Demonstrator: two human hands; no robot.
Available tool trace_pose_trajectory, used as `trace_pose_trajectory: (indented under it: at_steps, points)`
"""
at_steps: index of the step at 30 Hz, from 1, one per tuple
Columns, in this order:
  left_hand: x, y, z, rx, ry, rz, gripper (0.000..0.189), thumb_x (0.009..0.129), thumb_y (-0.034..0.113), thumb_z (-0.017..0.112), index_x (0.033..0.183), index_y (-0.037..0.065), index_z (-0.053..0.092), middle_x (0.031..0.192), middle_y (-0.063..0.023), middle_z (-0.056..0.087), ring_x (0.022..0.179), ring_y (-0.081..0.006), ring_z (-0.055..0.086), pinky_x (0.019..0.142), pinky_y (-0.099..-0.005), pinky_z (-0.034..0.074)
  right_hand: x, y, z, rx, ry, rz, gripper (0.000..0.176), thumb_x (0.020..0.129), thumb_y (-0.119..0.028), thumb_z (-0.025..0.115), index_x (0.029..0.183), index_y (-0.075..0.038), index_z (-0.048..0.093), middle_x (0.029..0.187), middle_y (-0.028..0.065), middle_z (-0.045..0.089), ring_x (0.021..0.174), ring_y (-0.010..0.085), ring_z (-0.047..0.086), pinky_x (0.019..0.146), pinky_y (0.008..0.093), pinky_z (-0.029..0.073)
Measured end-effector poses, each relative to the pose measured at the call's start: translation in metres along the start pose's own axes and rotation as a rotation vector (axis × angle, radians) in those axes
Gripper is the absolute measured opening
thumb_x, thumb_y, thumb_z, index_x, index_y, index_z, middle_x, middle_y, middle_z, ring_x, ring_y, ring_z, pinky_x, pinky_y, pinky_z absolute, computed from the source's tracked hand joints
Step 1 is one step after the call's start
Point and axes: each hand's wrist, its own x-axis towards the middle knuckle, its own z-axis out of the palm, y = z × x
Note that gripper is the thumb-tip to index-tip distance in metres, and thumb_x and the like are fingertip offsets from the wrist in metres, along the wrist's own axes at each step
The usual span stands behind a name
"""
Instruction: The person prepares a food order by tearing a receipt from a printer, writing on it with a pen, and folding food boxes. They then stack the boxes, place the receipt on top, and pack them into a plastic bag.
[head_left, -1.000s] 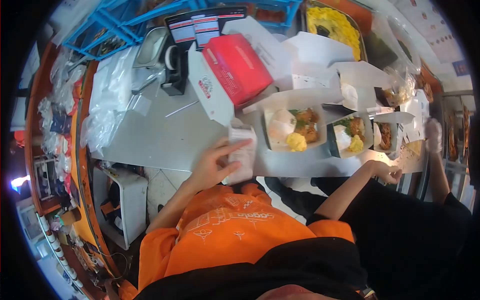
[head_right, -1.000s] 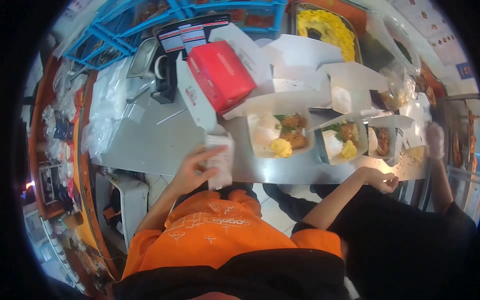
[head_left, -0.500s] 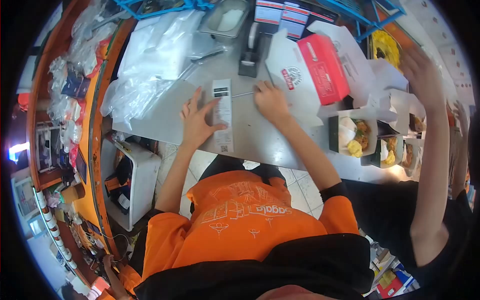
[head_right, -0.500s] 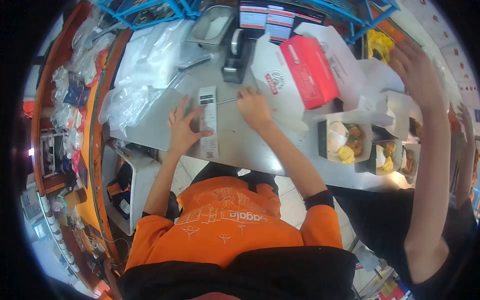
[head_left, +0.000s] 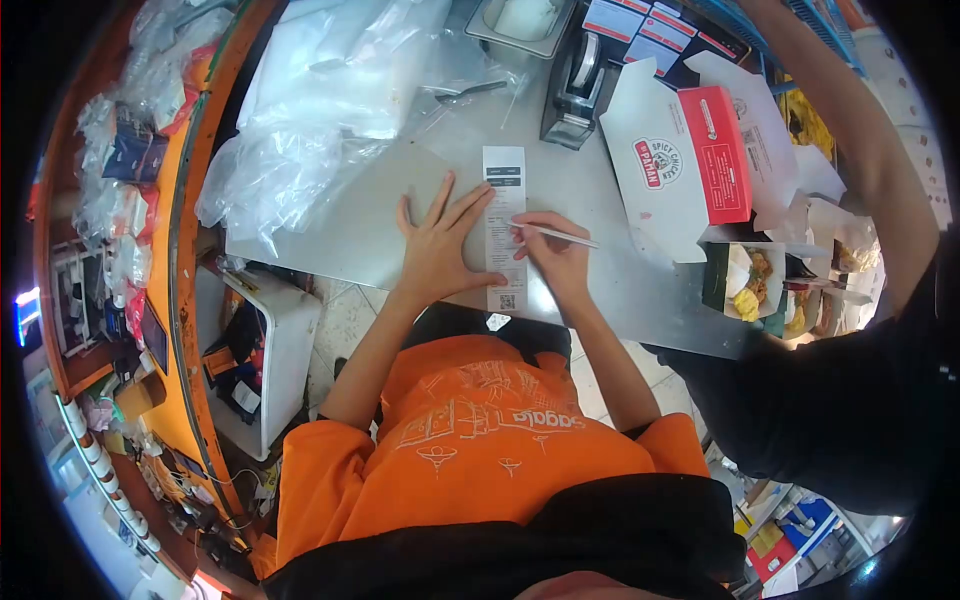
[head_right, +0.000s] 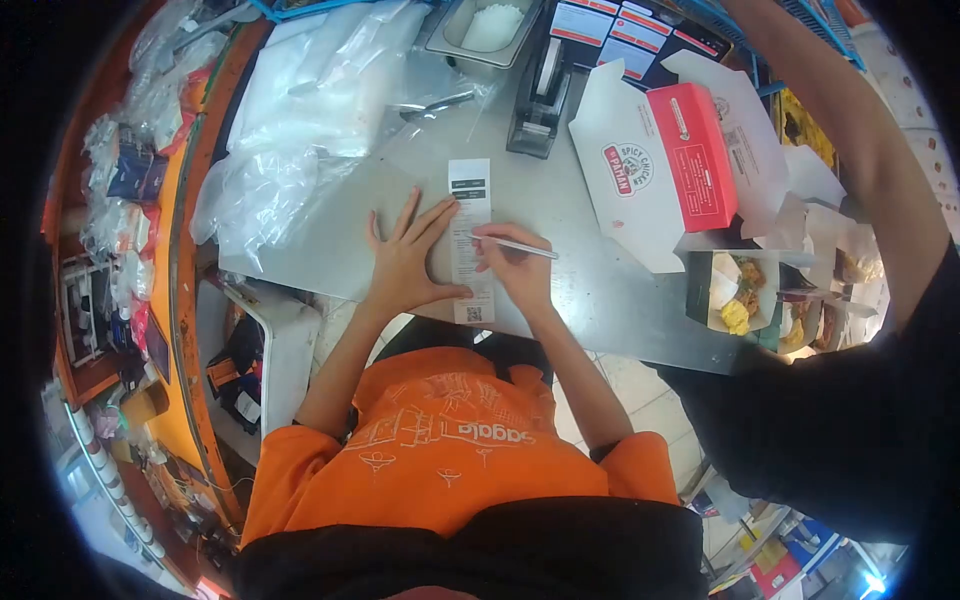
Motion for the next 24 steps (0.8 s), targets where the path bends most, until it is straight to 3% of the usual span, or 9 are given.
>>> trace_pose_trajectory:
  at_steps: [2, 7, 11, 14, 16, 19, 24]
  points:
    - [-0.001, -0.001, -0.002, 0.002, -0.010, 0.005, 0.110, 0.046, 0.062, 0.080, 0.141, 0.020, 0.042, 0.146, 0.0065, 0.039, 0.144, -0.0225, 0.018, 0.101, -0.0686, 0.011, -0.003, 0.013, -0.001, -0.039, -0.002, 0.051, 0.012, 0.085, 0.000, 0.064, 0.097, 0.001, 0.067, 0.086, 0.0054, 0.066, 0.071, 0.0098, 0.062, 0.057, 0.0207, 0.050]
    - [-0.001, -0.004, 0.001, -0.014, -0.012, 0.042, 0.117, 0.044, 0.064, 0.079, 0.143, 0.018, 0.038, 0.148, 0.0055, 0.035, 0.145, -0.0226, 0.015, 0.102, -0.0693, 0.010, -0.003, 0.013, 0.007, -0.513, 0.053, -0.230, 0.012, 0.081, 0.001, 0.065, 0.091, -0.003, 0.070, 0.083, 0.0037, 0.066, 0.068, 0.0072, 0.059, 0.057, 0.0197, 0.045]
    - [-0.002, -0.005, 0.001, -0.019, -0.021, 0.033, 0.118, 0.044, 0.064, 0.079, 0.143, 0.018, 0.038, 0.148, 0.0052, 0.035, 0.145, -0.0231, 0.015, 0.102, -0.0692, 0.010, -0.005, 0.014, 0.005, -0.551, -0.009, -0.243, 0.012, 0.078, 0.001, 0.066, 0.087, -0.005, 0.071, 0.079, 0.0038, 0.064, 0.064, 0.0076, 0.057, 0.056, 0.0214, 0.044]
    - [-0.002, -0.004, 0.001, -0.012, -0.017, 0.036, 0.117, 0.044, 0.064, 0.079, 0.143, 0.018, 0.038, 0.148, 0.0050, 0.035, 0.145, -0.0237, 0.015, 0.102, -0.0694, 0.010, -0.005, 0.011, 0.006, -0.554, 0.120, -0.228, 0.013, 0.076, 0.001, 0.066, 0.087, -0.005, 0.071, 0.077, 0.0036, 0.063, 0.062, 0.0088, 0.054, 0.056, 0.0217, 0.042]
    - [-0.002, -0.004, 0.000, -0.030, -0.012, 0.036, 0.117, 0.044, 0.064, 0.079, 0.143, 0.018, 0.038, 0.148, 0.0050, 0.035, 0.145, -0.0240, 0.015, 0.102, -0.0697, 0.010, -0.007, 0.018, -0.006, -0.522, -0.003, -0.229, 0.013, 0.076, 0.000, 0.066, 0.086, -0.005, 0.071, 0.078, 0.0028, 0.062, 0.060, 0.0078, 0.052, 0.054, 0.0210, 0.040]
    - [-0.002, -0.007, 0.001, -0.027, -0.014, 0.049, 0.117, 0.045, 0.064, 0.079, 0.143, 0.017, 0.038, 0.148, 0.0049, 0.035, 0.145, -0.0242, 0.014, 0.102, -0.0701, 0.009, -0.013, 0.023, -0.013, -0.406, 0.113, -0.159, 0.010, 0.081, 0.002, 0.063, 0.086, -0.003, 0.070, 0.079, 0.0013, 0.060, 0.066, 0.0055, 0.051, 0.058, 0.0197, 0.040]
    - [-0.002, -0.005, 0.001, -0.029, -0.001, 0.044, 0.117, 0.045, 0.066, 0.078, 0.143, 0.017, 0.038, 0.148, 0.0049, 0.035, 0.145, -0.0245, 0.014, 0.102, -0.0698, 0.009, -0.011, 0.006, 0.002, -0.517, 0.096, -0.195, 0.011, 0.081, 0.003, 0.061, 0.087, -0.001, 0.069, 0.079, 0.0014, 0.059, 0.066, 0.0055, 0.051, 0.057, 0.0190, 0.039]
